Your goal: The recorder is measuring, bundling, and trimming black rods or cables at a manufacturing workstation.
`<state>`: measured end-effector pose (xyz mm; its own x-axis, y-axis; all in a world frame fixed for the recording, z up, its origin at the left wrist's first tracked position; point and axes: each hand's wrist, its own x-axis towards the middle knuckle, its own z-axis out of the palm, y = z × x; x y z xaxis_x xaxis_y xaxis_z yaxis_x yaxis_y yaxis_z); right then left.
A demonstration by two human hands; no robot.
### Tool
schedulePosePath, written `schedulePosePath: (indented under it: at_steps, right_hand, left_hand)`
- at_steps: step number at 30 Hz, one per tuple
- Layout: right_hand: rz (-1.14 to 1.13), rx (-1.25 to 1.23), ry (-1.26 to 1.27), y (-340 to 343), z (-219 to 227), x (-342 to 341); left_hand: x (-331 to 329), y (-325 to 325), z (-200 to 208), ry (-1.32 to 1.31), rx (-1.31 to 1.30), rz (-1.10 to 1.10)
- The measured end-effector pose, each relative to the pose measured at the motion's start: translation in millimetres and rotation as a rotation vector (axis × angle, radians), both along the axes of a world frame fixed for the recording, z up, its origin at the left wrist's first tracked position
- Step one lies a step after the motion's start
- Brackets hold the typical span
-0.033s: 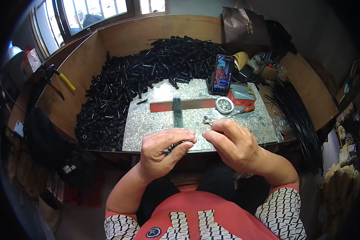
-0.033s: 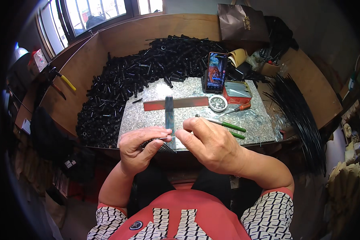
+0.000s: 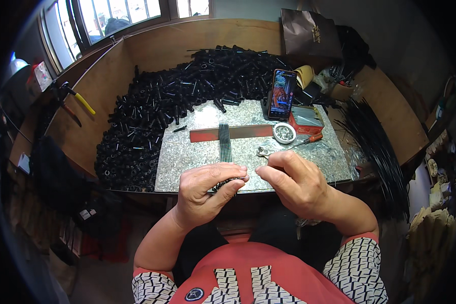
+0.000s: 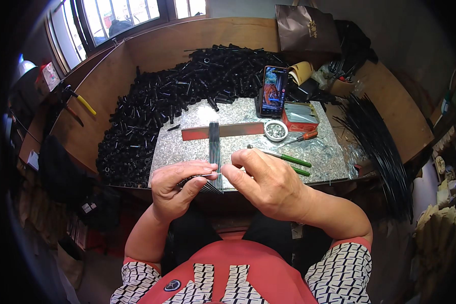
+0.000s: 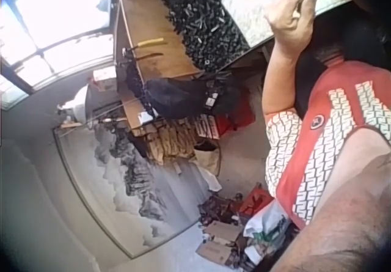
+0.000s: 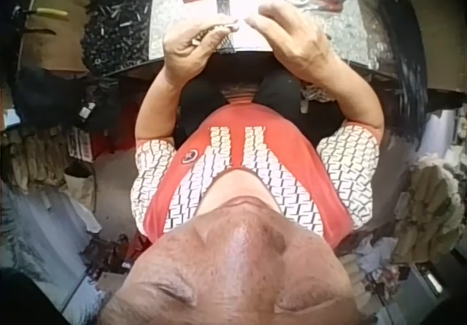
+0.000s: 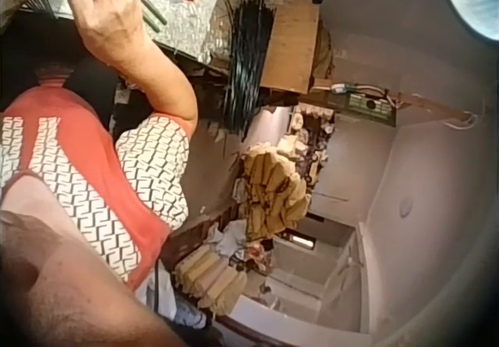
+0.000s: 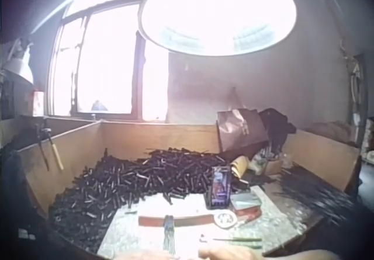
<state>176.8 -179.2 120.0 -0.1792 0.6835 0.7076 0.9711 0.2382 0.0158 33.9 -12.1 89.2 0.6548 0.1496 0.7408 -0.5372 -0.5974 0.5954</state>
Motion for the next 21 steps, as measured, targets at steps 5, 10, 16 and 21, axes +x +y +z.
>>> schedulePosePath:
  at_steps: [5, 10, 16, 21]
  right_hand:
    - [0.024, -0.055, -0.048, -2, 9, 2]
    - [-0.032, 0.009, 0.014, 1, -1, -2]
    - [0.003, -0.014, -0.017, -1, 9, 1]
    - [0.017, -0.002, -0.109, -3, 17, -1]
  left_hand:
    - [-1, 5, -1, 0.029, 0.015, -0.024]
    - [1, 8, 0, 0.033, 0.032, -0.079]
    - [4, 12, -3, -0.017, 0.124, -0.058]
    - [6, 12, -4, 0.025, 0.121, -0.098]
